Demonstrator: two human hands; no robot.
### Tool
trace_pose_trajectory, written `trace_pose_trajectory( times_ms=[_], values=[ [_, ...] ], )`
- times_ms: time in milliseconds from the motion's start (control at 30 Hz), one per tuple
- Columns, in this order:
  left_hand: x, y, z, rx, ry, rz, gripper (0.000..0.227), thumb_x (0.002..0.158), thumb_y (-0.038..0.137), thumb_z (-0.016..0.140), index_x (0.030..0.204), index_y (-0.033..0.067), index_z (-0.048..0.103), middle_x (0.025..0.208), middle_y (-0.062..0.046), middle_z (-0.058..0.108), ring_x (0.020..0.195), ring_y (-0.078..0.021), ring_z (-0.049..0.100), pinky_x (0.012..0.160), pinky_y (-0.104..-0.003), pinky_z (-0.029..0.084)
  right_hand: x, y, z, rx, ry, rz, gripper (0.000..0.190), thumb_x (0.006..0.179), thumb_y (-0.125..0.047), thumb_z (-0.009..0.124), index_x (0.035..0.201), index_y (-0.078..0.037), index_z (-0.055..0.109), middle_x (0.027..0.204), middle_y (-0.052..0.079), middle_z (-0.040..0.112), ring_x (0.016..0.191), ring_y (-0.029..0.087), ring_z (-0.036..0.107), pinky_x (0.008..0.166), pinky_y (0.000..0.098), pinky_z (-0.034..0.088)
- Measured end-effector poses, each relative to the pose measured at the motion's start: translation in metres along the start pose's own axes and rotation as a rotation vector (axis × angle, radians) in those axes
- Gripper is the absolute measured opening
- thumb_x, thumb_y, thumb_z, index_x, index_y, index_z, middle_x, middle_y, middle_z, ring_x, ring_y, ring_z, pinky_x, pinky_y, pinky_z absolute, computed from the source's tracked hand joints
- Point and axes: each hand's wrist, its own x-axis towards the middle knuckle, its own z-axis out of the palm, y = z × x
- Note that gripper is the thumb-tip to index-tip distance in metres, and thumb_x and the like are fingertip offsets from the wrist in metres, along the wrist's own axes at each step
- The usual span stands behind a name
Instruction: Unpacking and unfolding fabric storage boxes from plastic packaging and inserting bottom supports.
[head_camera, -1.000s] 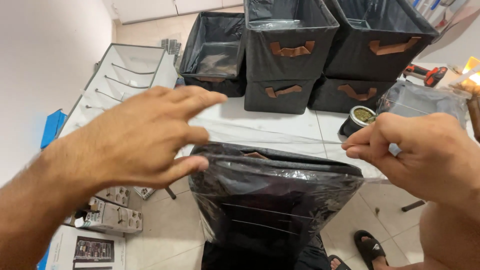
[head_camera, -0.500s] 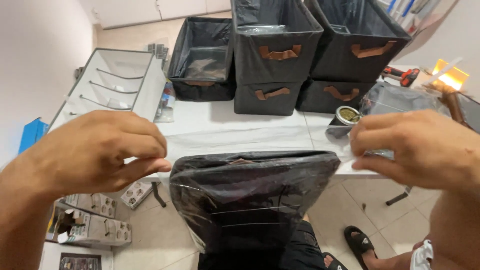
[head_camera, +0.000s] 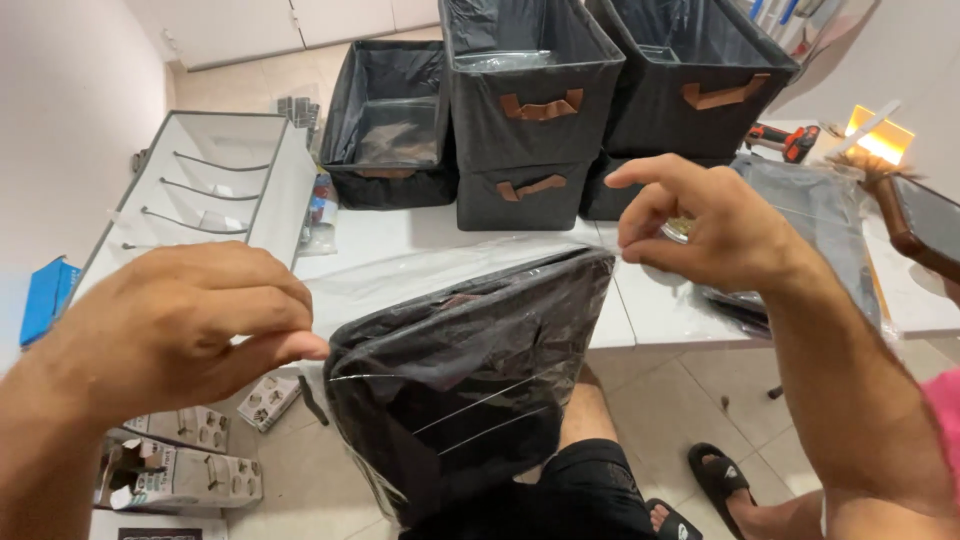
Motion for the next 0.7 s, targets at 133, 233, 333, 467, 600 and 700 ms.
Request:
trace_pose_trajectory(
  times_ms=[133,233,333,467,600,700],
  values=[
    [-0.004,0.002,-0.003,-0.027,0.067,-0.143,0.023,0.08,0.037,0.082,0.076,0.0175,0.072,0.073,0.003,0.074,0.062,-0.0092,0.069,0.055,-0.022,0.059,0.0,0.02,0.003,0.352,0.19,-0.212,0.057,0.082,0.003,0.078,0.131,0.003,0.048,0.084,0.017,0.072,0.073,0.018,0.073,0.065,0.0242,0.063],
    [-0.01,0.007,0.017,-0.113,0.442,-0.141,0.028,0.075,0.031,0.082,0.078,0.0064,0.07,0.071,-0.005,0.071,0.058,-0.0121,0.065,0.051,-0.022,0.052,-0.005,0.029,0.018,0.52,0.374,-0.336,0.047,0.087,-0.005,0.078,0.125,-0.005,0.05,0.086,0.013,0.069,0.075,0.016,0.074,0.06,0.0207,0.066],
    [-0.011,0.007,0.072,-0.699,0.649,-0.303,0.117,0.06,0.054,0.079,0.154,0.0181,0.018,0.15,-0.015,0.044,0.14,-0.0309,0.053,0.114,-0.047,0.057,-0.018,0.03,0.03,0.521,0.481,-0.408,0.053,0.082,0.004,0.078,0.125,0.0,0.048,0.09,0.017,0.067,0.085,0.019,0.077,0.072,0.0212,0.07],
    [-0.014,0.018,0.119,-1.125,0.454,-0.19,0.117,0.078,0.062,0.084,0.163,0.0125,0.021,0.145,-0.013,0.061,0.131,-0.0305,0.065,0.121,-0.05,0.052,-0.03,0.029,0.038,0.524,0.564,-0.356,0.054,0.08,0.005,0.079,0.124,-0.002,0.049,0.094,0.02,0.07,0.086,0.018,0.077,0.073,0.0212,0.071],
    [-0.015,0.026,0.137,-0.792,0.582,-0.582,0.049,0.081,0.036,0.079,0.119,0.0066,0.071,0.109,-0.006,0.075,0.098,-0.0169,0.072,0.085,-0.027,0.06,-0.033,0.031,0.053,0.784,0.436,-0.375,0.074,0.084,-0.022,0.08,0.146,-0.01,0.041,0.116,0.018,0.063,0.105,0.026,0.07,0.092,0.0368,0.068],
    [-0.007,0.021,0.137,-0.728,0.59,-0.564,0.044,0.087,0.042,0.071,0.113,0.0061,0.073,0.11,-0.007,0.075,0.1,-0.018,0.071,0.086,-0.029,0.057,-0.042,0.048,0.082,0.852,0.308,-0.221,0.077,0.084,-0.039,0.087,0.143,-0.009,0.049,0.125,0.018,0.067,0.112,0.026,0.071,0.095,0.0373,0.066]
  ],
)
